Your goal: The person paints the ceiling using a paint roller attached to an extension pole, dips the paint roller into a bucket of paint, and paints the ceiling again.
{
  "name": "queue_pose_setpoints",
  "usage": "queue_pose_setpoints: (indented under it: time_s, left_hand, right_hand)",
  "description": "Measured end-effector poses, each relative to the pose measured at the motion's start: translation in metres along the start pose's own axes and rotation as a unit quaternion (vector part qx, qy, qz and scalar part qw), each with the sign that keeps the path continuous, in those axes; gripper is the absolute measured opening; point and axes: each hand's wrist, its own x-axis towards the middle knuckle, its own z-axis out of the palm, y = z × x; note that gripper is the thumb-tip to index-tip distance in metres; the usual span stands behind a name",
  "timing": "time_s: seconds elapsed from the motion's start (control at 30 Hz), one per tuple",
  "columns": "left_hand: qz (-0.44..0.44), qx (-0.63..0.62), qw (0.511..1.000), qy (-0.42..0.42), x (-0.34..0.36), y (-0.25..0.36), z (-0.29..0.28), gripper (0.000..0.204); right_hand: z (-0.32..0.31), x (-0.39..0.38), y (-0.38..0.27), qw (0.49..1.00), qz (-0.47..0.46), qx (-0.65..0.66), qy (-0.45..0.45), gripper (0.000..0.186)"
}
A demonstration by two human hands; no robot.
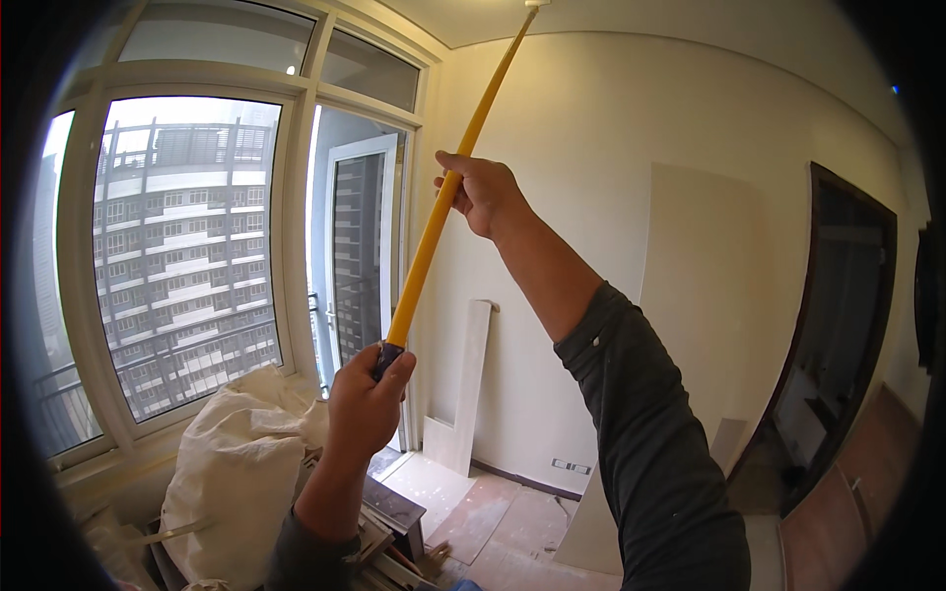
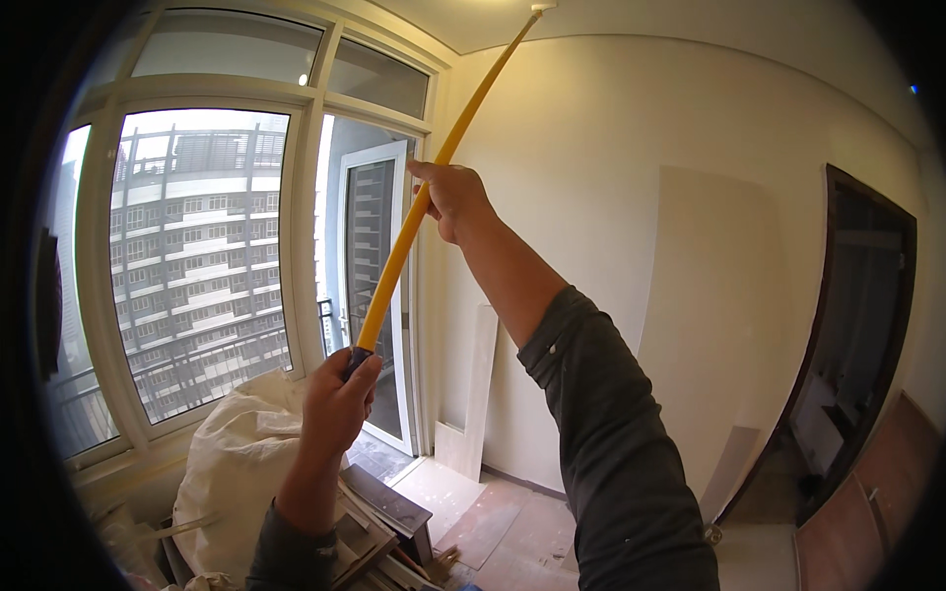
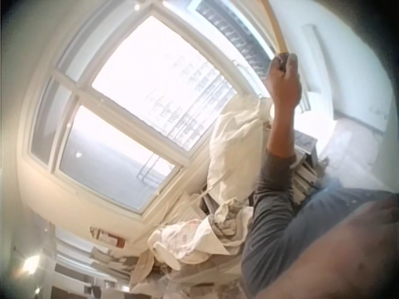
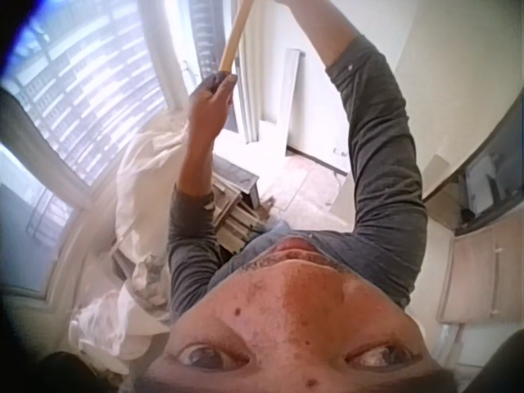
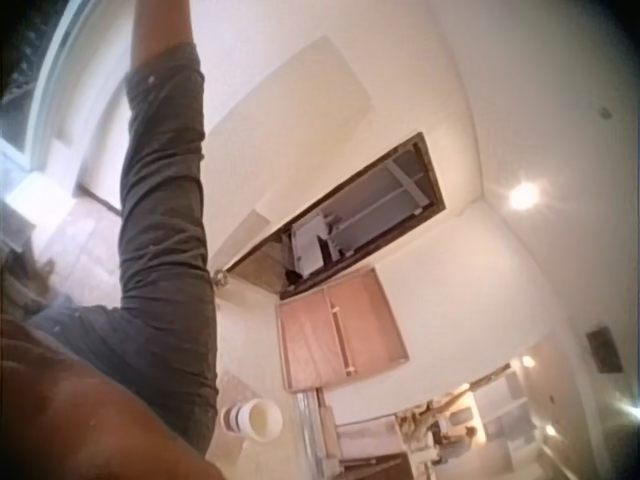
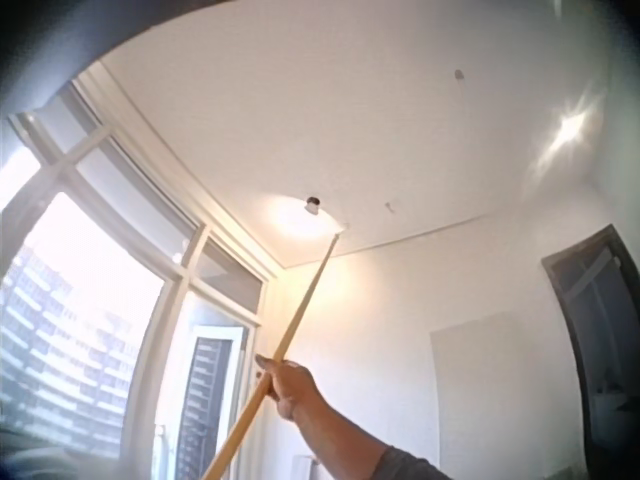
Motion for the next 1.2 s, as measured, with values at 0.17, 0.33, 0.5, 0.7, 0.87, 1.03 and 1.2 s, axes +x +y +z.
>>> queue_pose_setpoints:
  time_s: [0.17, 0.33, 0.5, 0.7, 0.87, 1.03, 1.2]
  left_hand:
    - [0.002, 0.030, 1.000, 0.004, 0.046, -0.017, 0.043, 0.031]
    - [0.016, -0.002, 1.000, -0.010, 0.091, -0.033, 0.089, 0.026]
    - [-0.003, 0.007, 1.000, -0.007, 0.123, -0.037, 0.117, 0.026]
    - [-0.020, -0.030, 0.999, -0.020, 0.151, -0.037, 0.137, 0.025]
    - [-0.021, -0.049, 0.998, -0.014, 0.152, -0.047, 0.135, 0.025]
    - [-0.032, -0.050, 0.998, -0.002, 0.123, -0.067, 0.109, 0.033]
    - [-0.017, -0.076, 0.997, -0.002, 0.069, -0.074, 0.071, 0.029]
  right_hand:
    - [-0.037, 0.027, 0.022, 1.000, 0.025, 0.015, 0.003, 0.035]
    - [-0.080, 0.056, 0.041, 0.999, 0.030, 0.016, 0.013, 0.039]
    - [-0.102, 0.084, 0.055, 0.999, 0.023, 0.038, 0.016, 0.046]
    - [-0.125, 0.114, 0.059, 0.998, 0.002, 0.057, 0.010, 0.051]
    - [-0.124, 0.116, 0.062, 1.000, 0.011, 0.026, 0.006, 0.054]
    - [-0.104, 0.074, 0.063, 0.998, 0.025, -0.037, -0.044, 0.058]
    - [-0.076, 0.021, 0.061, 0.987, 0.043, -0.084, -0.128, 0.051]
